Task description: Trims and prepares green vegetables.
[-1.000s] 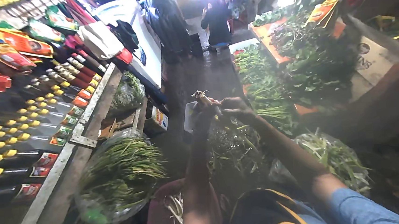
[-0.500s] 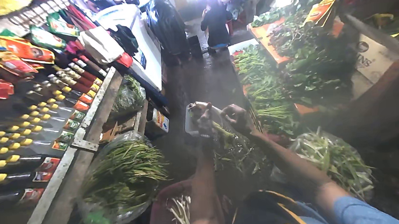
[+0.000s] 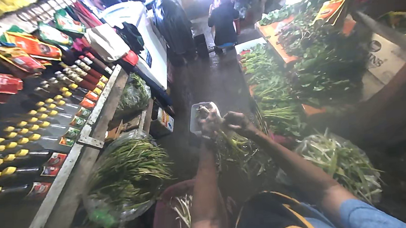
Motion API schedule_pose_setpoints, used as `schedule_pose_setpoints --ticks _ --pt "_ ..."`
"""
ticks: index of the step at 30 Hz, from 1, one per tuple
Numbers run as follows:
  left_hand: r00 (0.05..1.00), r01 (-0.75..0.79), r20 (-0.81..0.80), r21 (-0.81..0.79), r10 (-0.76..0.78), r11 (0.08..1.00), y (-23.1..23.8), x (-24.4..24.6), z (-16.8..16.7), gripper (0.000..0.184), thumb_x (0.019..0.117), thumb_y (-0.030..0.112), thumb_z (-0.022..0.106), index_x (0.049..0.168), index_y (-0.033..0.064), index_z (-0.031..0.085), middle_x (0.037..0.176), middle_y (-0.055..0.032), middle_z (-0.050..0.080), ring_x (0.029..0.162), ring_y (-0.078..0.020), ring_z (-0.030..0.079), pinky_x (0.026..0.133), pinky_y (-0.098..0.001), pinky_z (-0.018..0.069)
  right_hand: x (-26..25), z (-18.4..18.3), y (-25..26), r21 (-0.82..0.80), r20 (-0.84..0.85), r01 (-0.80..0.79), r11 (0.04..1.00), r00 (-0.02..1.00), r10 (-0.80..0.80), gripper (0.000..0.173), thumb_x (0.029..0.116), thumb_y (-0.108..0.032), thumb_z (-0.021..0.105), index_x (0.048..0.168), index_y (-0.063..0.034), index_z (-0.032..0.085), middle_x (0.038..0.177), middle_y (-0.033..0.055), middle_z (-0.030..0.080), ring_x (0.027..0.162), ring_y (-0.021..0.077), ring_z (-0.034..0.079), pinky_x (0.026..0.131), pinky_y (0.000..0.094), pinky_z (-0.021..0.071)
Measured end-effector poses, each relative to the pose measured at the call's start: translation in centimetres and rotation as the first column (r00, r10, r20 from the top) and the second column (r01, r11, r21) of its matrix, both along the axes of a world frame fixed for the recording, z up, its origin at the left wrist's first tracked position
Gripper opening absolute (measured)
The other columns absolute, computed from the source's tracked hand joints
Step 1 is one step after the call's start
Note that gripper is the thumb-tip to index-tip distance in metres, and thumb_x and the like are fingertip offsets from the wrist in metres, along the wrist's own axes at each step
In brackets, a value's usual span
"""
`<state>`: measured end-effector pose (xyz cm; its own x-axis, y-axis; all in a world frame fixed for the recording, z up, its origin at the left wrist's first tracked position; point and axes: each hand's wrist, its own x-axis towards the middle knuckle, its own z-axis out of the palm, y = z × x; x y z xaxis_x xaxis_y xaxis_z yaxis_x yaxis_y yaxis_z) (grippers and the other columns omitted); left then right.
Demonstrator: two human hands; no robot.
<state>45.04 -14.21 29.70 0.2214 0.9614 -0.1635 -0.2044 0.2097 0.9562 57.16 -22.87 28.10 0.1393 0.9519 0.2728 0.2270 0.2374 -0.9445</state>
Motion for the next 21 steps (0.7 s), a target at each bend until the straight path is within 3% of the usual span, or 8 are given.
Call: schedule_pose_setpoints --ticks 4,8,12,16,21 --pt "0.995 0.097 0.016 0.010 -0.097 0.995 0.0 -0.5 -0.2 0.021 0.0972 0.004 0.064 0.118 0.0014 0.060 0.085 -0.0031 0.067 0.069 -0.0087 0.064 0.064 -0.0255 0.0560 -0.3 -0.5 -0.1 0.077 0.101 0.046 0.996 0.993 -0.054 0.017 0.0907 -0.001 0.067 0.105 0.0083 0.067 0.091 0.0121 0.070 0.082 0.0088 0.066 0.080 0.0259 0.0564" --pt "0.989 0.146 -0.032 0.050 -0.145 0.988 -0.2 -0.9 -0.2 0.023 0.0976 0.004 0.063 0.120 0.0009 0.059 0.084 -0.0019 0.066 0.067 -0.0071 0.061 0.063 -0.0238 0.0543 -0.1 0.1 -0.5 0.231 0.351 0.152 0.961 0.908 -0.228 0.013 0.0894 0.004 0.066 0.101 0.0093 0.071 0.098 0.0214 0.071 0.087 0.0276 0.071 0.083 0.0409 0.0595" --pt "0.978 0.201 -0.066 0.076 -0.197 0.977 -0.6 -0.8 0.3 0.024 0.0960 0.006 0.064 0.119 0.0025 0.062 0.087 -0.0022 0.067 0.069 -0.0077 0.062 0.063 -0.0240 0.0547 0.2 0.2 -0.2 0.379 0.464 0.183 0.907 0.811 -0.357 0.011 0.0891 0.006 0.065 0.098 0.0061 0.072 0.098 0.0216 0.071 0.088 0.0327 0.072 0.080 0.0440 0.0609" --pt "0.968 0.244 -0.094 0.131 -0.233 0.961 -0.7 -1.1 0.6 0.021 0.0960 0.003 0.063 0.117 0.0019 0.064 0.086 -0.0010 0.068 0.069 -0.0069 0.063 0.063 -0.0238 0.0550 0.9 1.2 -0.1 0.379 0.512 0.206 0.902 0.766 -0.390 0.013 0.0921 0.005 0.063 0.101 0.0053 0.072 0.103 0.0223 0.071 0.096 0.0367 0.072 0.086 0.0491 0.0595" --pt "0.961 0.269 -0.115 0.148 -0.254 0.952 -0.7 -1.2 0.6 0.019 0.0947 0.002 0.063 0.113 0.0014 0.064 0.084 -0.0010 0.068 0.066 -0.0054 0.061 0.061 -0.0221 0.0533 1.6 2.2 0.2 0.368 0.453 0.274 0.889 0.781 -0.429 0.014 0.0870 0.010 0.065 0.100 0.0072 0.071 0.100 0.0228 0.070 0.086 0.0345 0.071 0.078 0.0486 0.0601"
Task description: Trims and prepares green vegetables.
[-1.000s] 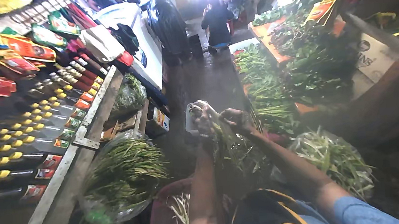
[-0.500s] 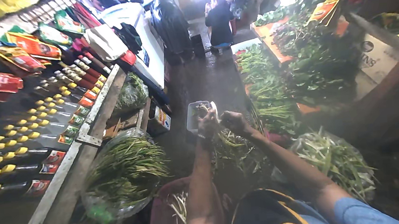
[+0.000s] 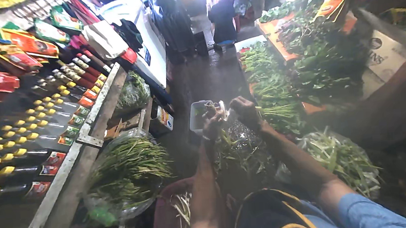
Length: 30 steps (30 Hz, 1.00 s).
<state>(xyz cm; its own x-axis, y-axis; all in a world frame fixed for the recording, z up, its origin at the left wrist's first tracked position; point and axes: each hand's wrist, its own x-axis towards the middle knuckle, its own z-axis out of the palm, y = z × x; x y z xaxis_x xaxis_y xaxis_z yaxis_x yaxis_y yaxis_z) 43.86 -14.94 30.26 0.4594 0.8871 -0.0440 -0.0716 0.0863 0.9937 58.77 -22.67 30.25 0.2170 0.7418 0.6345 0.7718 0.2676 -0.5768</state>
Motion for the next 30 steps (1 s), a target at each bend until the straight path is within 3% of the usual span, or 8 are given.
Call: schedule_pose_setpoints --ticks 7,10,13,16,19,23,27,30 --pt "0.999 -0.008 0.050 -0.110 0.013 0.994 -0.4 0.5 0.0 0.016 0.0963 0.001 0.060 0.111 0.0031 0.065 0.080 -0.0004 0.067 0.064 -0.0064 0.061 0.060 -0.0228 0.0542 0.2 2.4 0.9 -0.002 0.040 0.100 0.995 0.994 -0.100 0.012 0.0922 0.002 0.066 0.103 0.0023 0.072 0.102 0.0209 0.070 0.090 0.0358 0.071 0.080 0.0498 0.0596" --pt "0.986 -0.029 0.155 -0.196 0.060 0.980 -0.8 0.9 0.4 0.008 0.1021 0.009 0.054 0.102 0.0080 0.062 0.077 0.0005 0.064 0.064 -0.0074 0.062 0.060 -0.0251 0.0550 1.1 1.4 1.8 -0.027 0.133 0.188 0.982 0.974 -0.183 0.030 0.0861 -0.002 0.072 0.116 -0.0006 0.070 0.119 0.0237 0.067 0.117 0.0439 0.062 0.098 0.0591 0.0500" --pt "0.962 -0.034 0.256 -0.248 0.099 0.968 -0.7 0.7 -0.5 0.012 0.1032 0.013 0.053 0.101 0.0102 0.065 0.078 0.0010 0.066 0.066 -0.0066 0.063 0.060 -0.0231 0.0553 2.0 -1.8 0.7 -0.157 0.069 0.262 0.952 0.965 -0.254 0.036 0.0901 -0.003 0.069 0.125 0.0052 0.064 0.129 0.0300 0.061 0.117 0.0473 0.062 0.093 0.0624 0.0521" --pt "0.927 -0.125 0.301 -0.314 0.223 0.941 -0.2 0.6 -1.8 0.014 0.1019 0.011 0.055 0.091 0.0118 0.063 0.068 0.0013 0.061 0.058 -0.0073 0.059 0.056 -0.0236 0.0532 3.2 -4.9 -1.1 -0.417 -0.163 0.190 0.889 0.946 -0.279 0.034 0.0889 -0.001 0.068 0.121 0.0088 0.062 0.123 0.0318 0.060 0.108 0.0471 0.063 0.091 0.0619 0.0527" --pt "0.889 -0.202 0.321 -0.364 0.326 0.909 -0.2 0.4 -2.8 0.015 0.1021 0.007 0.054 0.088 0.0088 0.061 0.066 -0.0011 0.059 0.055 -0.0094 0.058 0.054 -0.0247 0.0532 3.9 -6.3 -2.0 -0.664 -0.169 0.063 0.745 0.958 -0.231 0.037 0.0906 -0.008 0.069 0.125 0.0047 0.066 0.138 0.0297 0.056 0.129 0.0469 0.053 0.107 0.0621 0.0408" --pt "0.894 -0.267 0.273 -0.313 0.356 0.911 -0.8 1.2 -3.8 0.011 0.0991 0.000 0.056 0.091 0.0045 0.061 0.063 -0.0013 0.059 0.050 -0.0074 0.053 0.050 -0.0211 0.0493 1.4 -6.4 -2.9 -0.478 -0.490 -0.278 0.833 0.872 0.010 0.029 0.0997 -0.017 0.063 0.120 0.0015 0.071 0.115 0.0178 0.069 0.098 0.0216 0.068 0.091 0.0371 0.0555" --pt "0.888 -0.311 0.256 -0.280 0.383 0.908 -1.4 2.2 -3.7 0.008 0.0967 -0.003 0.058 0.094 0.0042 0.061 0.066 -0.0015 0.062 0.051 -0.0068 0.056 0.050 -0.0210 0.0508 -0.5 -8.2 -2.5 -0.413 -0.571 -0.484 0.772 0.797 0.194 0.031 0.0969 -0.016 0.064 0.118 0.0059 0.068 0.111 0.0178 0.070 0.098 0.0194 0.066 0.093 0.0383 0.0526" --pt "0.866 -0.341 0.283 -0.267 0.411 0.901 -0.8 1.7 -3.2 0.009 0.0952 -0.006 0.059 0.098 0.0025 0.060 0.070 -0.0035 0.065 0.052 -0.0064 0.056 0.050 -0.0198 0.0497 0.0 -9.5 -2.8 -0.316 -0.695 -0.565 0.762 0.684 0.219 0.024 0.0987 -0.012 0.058 0.111 0.0067 0.065 0.097 0.0083 0.068 0.086 0.0083 0.063 0.084 0.0282 0.0532"
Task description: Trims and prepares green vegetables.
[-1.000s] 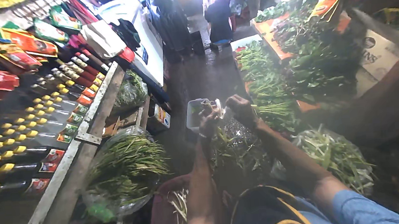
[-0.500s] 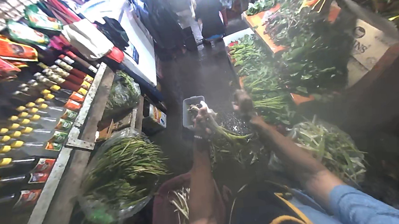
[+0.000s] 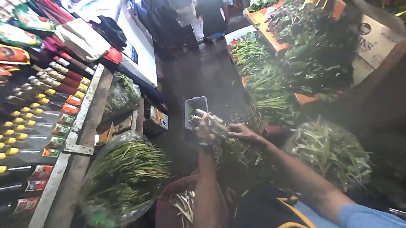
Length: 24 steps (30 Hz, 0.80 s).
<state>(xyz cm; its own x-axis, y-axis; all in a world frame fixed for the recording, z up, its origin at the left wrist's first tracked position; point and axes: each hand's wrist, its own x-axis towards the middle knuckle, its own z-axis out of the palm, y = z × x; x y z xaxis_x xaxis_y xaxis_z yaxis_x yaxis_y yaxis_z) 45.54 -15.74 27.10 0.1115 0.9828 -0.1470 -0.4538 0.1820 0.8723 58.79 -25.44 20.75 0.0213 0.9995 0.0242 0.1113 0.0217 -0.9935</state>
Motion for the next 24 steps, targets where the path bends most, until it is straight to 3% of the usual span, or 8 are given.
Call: schedule_pose_setpoints --ticks 3,7,10,14,18,21,24 --pt "1.000 -0.022 0.000 -0.041 0.022 0.999 0.7 -1.0 0.5 0.007 0.0957 -0.004 0.060 0.095 0.0001 0.065 0.072 -0.0053 0.067 0.049 -0.0051 0.053 0.046 -0.0181 0.0461 0.9 0.3 -0.8 -0.069 -0.213 -0.014 0.998 0.977 -0.001 0.023 0.1014 -0.016 0.056 0.112 0.0016 0.066 0.090 0.0014 0.069 0.080 0.0066 0.066 0.079 0.0282 0.0575" --pt "1.000 -0.009 -0.002 -0.049 0.009 0.999 0.6 -0.9 -0.9 0.008 0.0950 -0.006 0.061 0.101 -0.0030 0.064 0.078 -0.0098 0.071 0.048 -0.0049 0.053 0.045 -0.0177 0.0449 2.0 1.3 -0.7 -0.155 -0.305 -0.079 0.985 0.952 0.028 0.029 0.1056 -0.015 0.046 0.123 0.0000 0.064 0.095 0.0012 0.069 0.076 0.0070 0.065 0.072 0.0262 0.0570" --pt "1.000 0.023 -0.011 -0.063 -0.023 0.998 -0.4 -0.1 -1.8 0.010 0.0944 -0.008 0.060 0.103 -0.0024 0.062 0.078 -0.0091 0.069 0.049 -0.0065 0.054 0.046 -0.0189 0.0462 2.0 2.2 -0.3 -0.177 -0.332 -0.104 0.979 0.943 0.040 0.027 0.1052 -0.012 0.046 0.122 0.0008 0.063 0.089 -0.0010 0.067 0.069 0.0046 0.062 0.065 0.0222 0.0545" --pt "1.000 0.021 0.011 -0.068 -0.020 0.997 -1.4 0.5 -2.2 0.012 0.0939 -0.009 0.060 0.105 -0.0035 0.061 0.078 -0.0100 0.069 0.050 -0.0072 0.055 0.047 -0.0193 0.0480 1.5 3.4 0.0 -0.222 -0.252 -0.072 0.972 0.968 0.014 0.025 0.1045 -0.011 0.050 0.119 0.0023 0.064 0.085 -0.0016 0.067 0.066 0.0026 0.060 0.063 0.0204 0.0525" --pt "0.999 -0.015 0.040 -0.066 0.017 0.998 -1.8 0.3 -1.9 0.006 0.0967 -0.005 0.059 0.101 -0.0011 0.061 0.075 -0.0074 0.068 0.050 -0.0060 0.055 0.047 -0.0187 0.0481 1.3 2.7 0.3 -0.154 -0.154 -0.078 0.985 0.987 0.054 0.023 0.1031 -0.018 0.057 0.111 0.0019 0.066 0.082 -0.0027 0.064 0.066 0.0010 0.057 0.063 0.0199 0.0504" --pt "0.997 -0.057 0.042 -0.070 0.060 0.996 -1.7 0.0 -1.7 0.007 0.0992 0.000 0.059 0.093 0.0024 0.061 0.070 -0.0055 0.066 0.049 -0.0066 0.055 0.047 -0.0195 0.0482 1.2 3.0 0.2 -0.152 -0.101 -0.074 0.986 0.993 0.059 0.021 0.1019 -0.013 0.053 0.110 0.0039 0.064 0.084 -0.0004 0.064 0.067 0.0023 0.058 0.065 0.0214 0.0519" --pt "0.998 -0.049 0.040 -0.072 0.052 0.996 -1.9 -0.3 -1.9 0.008 0.1005 0.001 0.058 0.094 0.0023 0.063 0.072 -0.0052 0.068 0.051 -0.0060 0.056 0.048 -0.0192 0.0486 0.9 3.8 0.2 -0.173 -0.014 -0.063 0.983 0.998 0.061 0.026 0.1032 -0.009 0.047 0.115 0.0064 0.064 0.087 0.0028 0.065 0.067 0.0027 0.057 0.065 0.0212 0.0513"
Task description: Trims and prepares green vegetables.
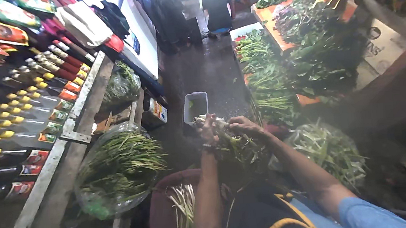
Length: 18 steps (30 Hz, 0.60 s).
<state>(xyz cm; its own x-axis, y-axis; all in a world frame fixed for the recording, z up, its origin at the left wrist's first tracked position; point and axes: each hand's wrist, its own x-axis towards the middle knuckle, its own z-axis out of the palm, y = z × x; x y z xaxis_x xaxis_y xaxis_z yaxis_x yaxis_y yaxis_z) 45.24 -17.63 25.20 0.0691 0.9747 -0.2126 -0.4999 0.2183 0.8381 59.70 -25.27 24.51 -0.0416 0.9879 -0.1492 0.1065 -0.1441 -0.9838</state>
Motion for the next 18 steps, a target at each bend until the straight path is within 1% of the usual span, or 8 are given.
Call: schedule_pose_setpoints --ticks 2,4,5,7,9,13,17,18 --pt "1.000 -0.014 0.014 -0.003 0.015 1.000 0.0 -0.1 -0.1 0.009 0.1004 0.000 0.057 0.093 0.0026 0.062 0.071 -0.0050 0.067 0.050 -0.0060 0.054 0.048 -0.0193 0.0476 0.0 0.0 0.1 -0.001 0.076 -0.030 1.000 0.997 0.030 0.028 0.1038 -0.010 0.046 0.116 0.0064 0.065 0.089 0.0046 0.065 0.067 0.0031 0.056 0.066 0.0222 0.0499" --pt "0.999 -0.046 0.020 -0.001 0.046 0.999 0.0 -0.1 -0.1 0.012 0.0996 -0.002 0.057 0.089 0.0026 0.061 0.069 -0.0041 0.065 0.048 -0.0053 0.051 0.047 -0.0190 0.0459 0.2 -0.7 0.3 0.006 0.152 -0.061 0.998 0.987 0.059 0.030 0.1043 -0.014 0.047 0.115 0.0052 0.067 0.090 0.0059 0.067 0.070 0.0040 0.056 0.068 0.0241 0.0501" --pt "0.998 -0.055 0.012 -0.001 0.055 0.998 0.0 -0.1 -0.1 0.012 0.0993 -0.002 0.057 0.089 0.0022 0.062 0.069 -0.0042 0.065 0.048 -0.0054 0.052 0.047 -0.0189 0.0458 0.3 -1.2 0.3 0.018 0.191 -0.078 0.997 0.979 0.073 0.031 0.1045 -0.016 0.047 0.115 0.0047 0.067 0.092 0.0070 0.067 0.073 0.0051 0.057 0.071 0.0255 0.0502" --pt "0.998 -0.058 0.000 0.010 0.058 0.998 0.0 -0.2 -0.2 0.011 0.0986 -0.003 0.057 0.090 0.0020 0.062 0.070 -0.0044 0.066 0.050 -0.0053 0.053 0.048 -0.0189 0.0464 0.5 -1.8 0.4 0.059 0.259 -0.113 0.992 0.961 0.094 0.033 0.1044 -0.018 0.046 0.115 0.0050 0.068 0.097 0.0118 0.069 0.080 0.0105 0.061 0.078 0.0310 0.0516" --pt "0.999 -0.050 -0.007 0.015 0.050 0.999 0.1 -0.3 -0.3 0.014 0.0988 -0.002 0.058 0.088 0.0026 0.064 0.069 -0.0036 0.067 0.050 -0.0050 0.053 0.049 -0.0186 0.0469 0.2 -1.6 0.2 0.075 0.288 -0.117 0.990 0.953 0.091 0.033 0.1045 -0.017 0.045 0.114 0.0055 0.068 0.099 0.0143 0.070 0.083 0.0129 0.063 0.081 0.0336 0.0519" --pt "0.999 -0.048 0.007 0.001 0.048 0.999 0.1 -0.1 0.0 0.015 0.0984 -0.004 0.057 0.087 0.0021 0.065 0.068 -0.0037 0.067 0.049 -0.0051 0.054 0.048 -0.0182 0.0473 -0.2 -0.9 0.2 0.046 0.293 -0.028 0.999 0.956 0.013 0.032 0.1043 -0.014 0.044 0.111 0.0058 0.068 0.095 0.0130 0.069 0.080 0.0118 0.061 0.079 0.0311 0.0512" --pt "0.997 -0.079 0.015 -0.043 0.080 0.996 0.2 0.0 0.1 0.012 0.0996 -0.002 0.057 0.089 0.0014 0.061 0.069 -0.0046 0.066 0.050 -0.0058 0.053 0.048 -0.0188 0.0458 0.1 -0.7 0.1 0.074 0.342 0.074 0.995 0.935 -0.095 0.030 0.1019 -0.010 0.046 0.108 0.0089 0.070 0.100 0.0211 0.070 0.092 0.0231 0.064 0.090 0.0414 0.0494" --pt "0.996 -0.082 0.014 -0.048 0.082 0.996 0.3 -0.1 0.0 0.012 0.1000 0.000 0.057 0.089 0.0016 0.062 0.069 -0.0045 0.066 0.050 -0.0059 0.053 0.048 -0.0190 0.0460 0.3 -1.0 0.1 0.075 0.333 0.111 0.991 0.934 -0.130 0.030 0.1021 -0.011 0.047 0.107 0.0082 0.070 0.099 0.0197 0.070 0.091 0.0213 0.064 0.089 0.0401 0.0497"
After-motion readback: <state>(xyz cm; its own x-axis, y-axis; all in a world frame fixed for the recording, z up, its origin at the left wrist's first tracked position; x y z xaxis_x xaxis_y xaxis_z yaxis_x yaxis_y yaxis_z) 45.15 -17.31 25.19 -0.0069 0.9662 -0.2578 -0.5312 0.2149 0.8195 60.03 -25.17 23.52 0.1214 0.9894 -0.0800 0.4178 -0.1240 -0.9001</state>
